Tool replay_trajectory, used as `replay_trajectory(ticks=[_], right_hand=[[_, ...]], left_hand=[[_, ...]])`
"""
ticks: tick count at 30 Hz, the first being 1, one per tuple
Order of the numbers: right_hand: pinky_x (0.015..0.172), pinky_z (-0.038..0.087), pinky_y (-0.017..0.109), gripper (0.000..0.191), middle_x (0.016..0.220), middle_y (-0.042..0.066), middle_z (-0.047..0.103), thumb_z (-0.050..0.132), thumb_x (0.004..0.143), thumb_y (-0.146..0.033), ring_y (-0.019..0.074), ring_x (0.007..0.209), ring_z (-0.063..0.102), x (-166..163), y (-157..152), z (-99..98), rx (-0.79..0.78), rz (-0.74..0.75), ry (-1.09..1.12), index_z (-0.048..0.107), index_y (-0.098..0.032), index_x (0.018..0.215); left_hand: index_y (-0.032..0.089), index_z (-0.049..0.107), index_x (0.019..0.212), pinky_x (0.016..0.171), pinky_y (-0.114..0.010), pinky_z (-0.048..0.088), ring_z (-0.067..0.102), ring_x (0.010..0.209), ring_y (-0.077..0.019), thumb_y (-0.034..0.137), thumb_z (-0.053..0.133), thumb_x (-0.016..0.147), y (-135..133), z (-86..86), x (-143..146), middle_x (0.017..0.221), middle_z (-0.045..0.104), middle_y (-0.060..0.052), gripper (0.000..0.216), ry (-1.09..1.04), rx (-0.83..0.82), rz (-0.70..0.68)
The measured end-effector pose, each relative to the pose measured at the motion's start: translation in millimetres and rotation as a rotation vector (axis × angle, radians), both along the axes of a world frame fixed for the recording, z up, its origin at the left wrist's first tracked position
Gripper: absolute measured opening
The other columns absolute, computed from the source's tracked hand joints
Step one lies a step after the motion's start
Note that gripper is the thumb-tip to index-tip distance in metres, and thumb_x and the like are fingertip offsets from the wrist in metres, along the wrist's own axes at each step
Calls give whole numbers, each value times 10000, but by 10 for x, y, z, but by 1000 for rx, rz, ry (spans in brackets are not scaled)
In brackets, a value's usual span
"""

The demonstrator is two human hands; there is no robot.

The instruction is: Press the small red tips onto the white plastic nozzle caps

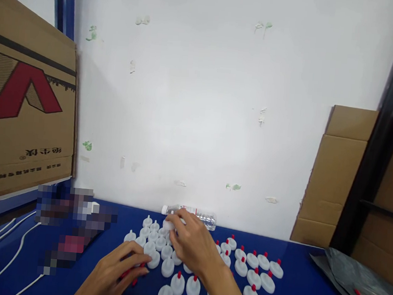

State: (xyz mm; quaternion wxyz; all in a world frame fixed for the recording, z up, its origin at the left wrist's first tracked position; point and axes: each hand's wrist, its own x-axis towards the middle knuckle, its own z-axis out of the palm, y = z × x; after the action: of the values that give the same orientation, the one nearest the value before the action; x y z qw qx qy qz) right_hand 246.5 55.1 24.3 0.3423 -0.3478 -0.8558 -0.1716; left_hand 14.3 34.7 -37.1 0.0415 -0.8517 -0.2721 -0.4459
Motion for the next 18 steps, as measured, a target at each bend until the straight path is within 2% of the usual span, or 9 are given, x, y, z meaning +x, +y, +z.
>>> replay_trajectory(ticks=[3, 7, 12, 15, 18], right_hand=[[755, 564, 313, 369, 1053, 88, 694, 443, 926, -31, 204, 875, 696, -10, -223, -128, 111, 30, -91, 581, -201, 1222], [747, 560, 307, 543, 1090, 68, 725, 367, 799, 94, 196, 861, 714, -14, -361, -249, 149, 31, -116, 599, -222, 1175], [772, 562, 300, 399, 1061, 45, 760, 389, 898, 59, 179, 857, 724, -94, -371, -268, 175, 106, -64, 619, -221, 1065], [766, 564, 287, 293, 1067, 59, 764, 456, 956, -7, 176, 863, 729, -134, -397, -279, 156, 130, -67, 628, -214, 1072], [792, 570, 283, 260, 1079, 70, 763, 496, 965, -29, 176, 892, 733, -144, -417, -303, 140, 162, -51, 632, -204, 1101]], left_hand=[[232, 706, 959, 691, -213, 539, 682, 762, -148, 410, 467, 1087, -11, 41, -6, 862, 698, -11, 324, -33, -56, 1], [249, 710, 948, 729, -215, 542, 692, 782, -147, 424, 511, 1069, -25, 65, -15, 862, 719, 5, 291, -115, -159, -6], [265, 751, 990, 785, -201, 584, 742, 829, -149, 432, 605, 1021, -37, 86, -36, 908, 782, 16, 224, -200, -183, 16], [265, 778, 1037, 782, -210, 608, 760, 834, -160, 438, 615, 1013, -47, 103, -31, 928, 799, -2, 238, -221, -180, 6], [254, 800, 976, 746, -219, 618, 766, 793, -168, 456, 591, 1023, -51, 122, -19, 880, 804, -16, 294, -208, -192, -20]])
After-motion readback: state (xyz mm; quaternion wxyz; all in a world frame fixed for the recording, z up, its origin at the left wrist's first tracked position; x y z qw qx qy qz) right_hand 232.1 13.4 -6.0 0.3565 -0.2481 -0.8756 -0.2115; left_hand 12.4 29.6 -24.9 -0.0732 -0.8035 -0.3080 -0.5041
